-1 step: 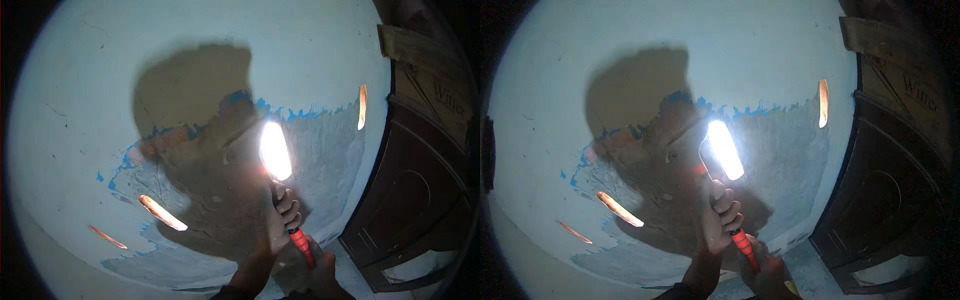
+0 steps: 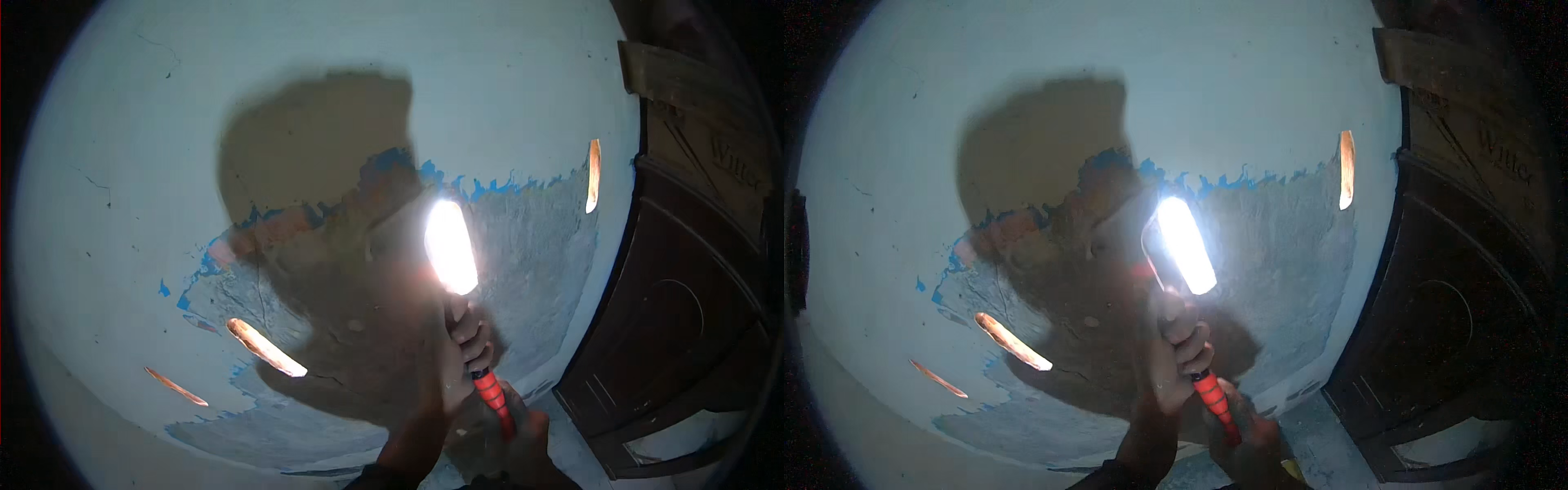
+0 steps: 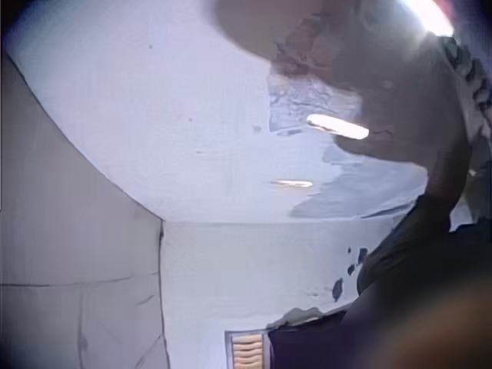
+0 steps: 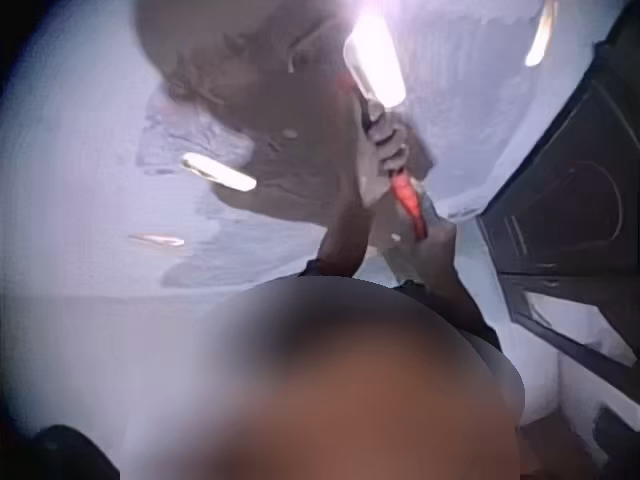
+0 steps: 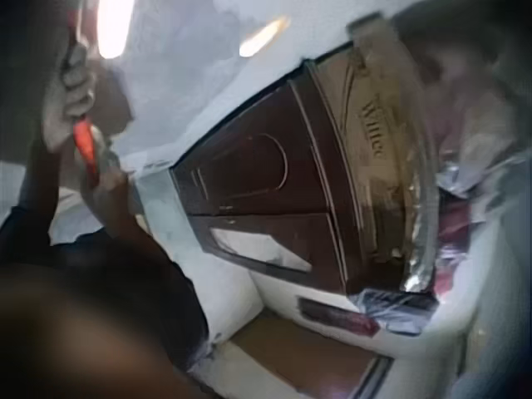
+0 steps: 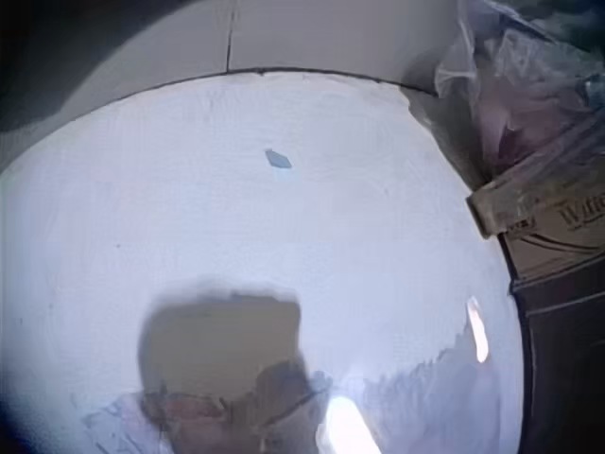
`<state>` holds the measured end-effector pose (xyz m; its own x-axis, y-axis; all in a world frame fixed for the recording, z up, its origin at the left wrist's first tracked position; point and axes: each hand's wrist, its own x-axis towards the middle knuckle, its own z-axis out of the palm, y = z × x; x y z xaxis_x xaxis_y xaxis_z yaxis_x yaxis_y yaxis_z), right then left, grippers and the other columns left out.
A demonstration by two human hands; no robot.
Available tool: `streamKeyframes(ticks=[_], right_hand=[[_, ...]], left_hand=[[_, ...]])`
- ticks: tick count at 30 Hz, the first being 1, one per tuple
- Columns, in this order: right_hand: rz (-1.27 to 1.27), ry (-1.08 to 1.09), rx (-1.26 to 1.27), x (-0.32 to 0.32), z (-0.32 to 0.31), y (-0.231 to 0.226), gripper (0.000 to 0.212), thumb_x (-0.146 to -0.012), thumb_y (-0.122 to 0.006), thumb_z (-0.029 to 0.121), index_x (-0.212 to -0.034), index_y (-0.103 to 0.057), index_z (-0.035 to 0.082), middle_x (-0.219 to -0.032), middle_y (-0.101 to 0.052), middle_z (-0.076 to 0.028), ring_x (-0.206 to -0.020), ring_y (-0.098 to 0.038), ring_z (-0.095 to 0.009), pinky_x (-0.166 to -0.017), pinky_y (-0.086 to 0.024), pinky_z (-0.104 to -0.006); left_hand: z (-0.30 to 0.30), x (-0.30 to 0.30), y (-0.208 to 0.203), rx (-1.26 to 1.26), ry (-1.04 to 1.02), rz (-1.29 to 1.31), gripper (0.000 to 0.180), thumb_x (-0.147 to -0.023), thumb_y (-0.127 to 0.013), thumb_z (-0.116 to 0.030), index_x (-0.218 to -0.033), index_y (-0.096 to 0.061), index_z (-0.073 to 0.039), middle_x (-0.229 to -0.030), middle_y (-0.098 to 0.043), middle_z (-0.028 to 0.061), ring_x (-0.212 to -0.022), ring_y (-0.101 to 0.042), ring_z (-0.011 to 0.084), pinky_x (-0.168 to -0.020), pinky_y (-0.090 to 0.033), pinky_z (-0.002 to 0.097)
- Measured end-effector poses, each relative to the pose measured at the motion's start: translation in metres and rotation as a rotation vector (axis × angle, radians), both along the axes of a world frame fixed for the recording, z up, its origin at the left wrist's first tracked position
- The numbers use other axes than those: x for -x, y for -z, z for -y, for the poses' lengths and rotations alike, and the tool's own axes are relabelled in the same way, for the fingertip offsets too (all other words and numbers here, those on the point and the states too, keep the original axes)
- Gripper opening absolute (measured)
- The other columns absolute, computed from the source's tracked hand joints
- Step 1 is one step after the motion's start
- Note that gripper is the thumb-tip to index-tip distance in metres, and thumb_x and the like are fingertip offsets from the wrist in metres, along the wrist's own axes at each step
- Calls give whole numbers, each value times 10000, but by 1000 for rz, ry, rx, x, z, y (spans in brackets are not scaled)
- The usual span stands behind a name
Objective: The person scrapes peeling paint and plaster from a ceiling using a handheld scraper.
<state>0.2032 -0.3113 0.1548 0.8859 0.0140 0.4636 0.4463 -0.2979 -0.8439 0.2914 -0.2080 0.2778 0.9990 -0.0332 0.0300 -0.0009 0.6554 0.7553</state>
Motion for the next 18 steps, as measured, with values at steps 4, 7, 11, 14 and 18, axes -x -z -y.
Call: streamKeyframes(ticks=[4,7,11,14,18], right_hand=[[260,85,181,-3,8,-21,424,-847,-654,151,-1217,-535,-19,-853,-662,-199,-658,-683,-310,-551,-530,-343],[-53,-5,-107,0,0,-11,348,-835,-621,66,-1161,-562,-41,-677,-608,-139,-557,-626,-189,-478,-462,-307],[77,46,77,4,12,-14,335,-844,-633,99,-1148,-584,-33,-624,-597,-103,-502,-606,-182,-459,-448,-300],[91,88,42,6,7,-16,359,-851,-628,111,-1178,-565,-23,-611,-594,-113,-499,-617,-192,-459,-450,-309],[9,42,84,5,15,-4,394,-846,-636,108,-1206,-537,-19,-608,-594,-121,-501,-621,-201,-471,-456,-307]], left_hand=[[-3,9,5,-37,-6,35,296,-994,-370,-354,-742,-394,-201,-596,-281,-83,-438,-237,40,-363,-192,197],[-4,10,2,4,66,-44,360,-989,-350,-389,-692,-342,-186,-582,-277,-60,-448,-243,55,-378,-220,217],[3,10,11,64,45,-89,391,-984,-368,-453,-704,-357,-181,-570,-286,-56,-420,-240,63,-361,-224,221],[3,8,10,21,55,-42,376,-986,-369,-438,-714,-365,-178,-565,-286,-60,-420,-244,61,-369,-232,220],[5,6,16,13,64,-71,401,-975,-380,-486,-729,-380,-169,-560,-282,-55,-421,-245,55,-366,-226,215]])
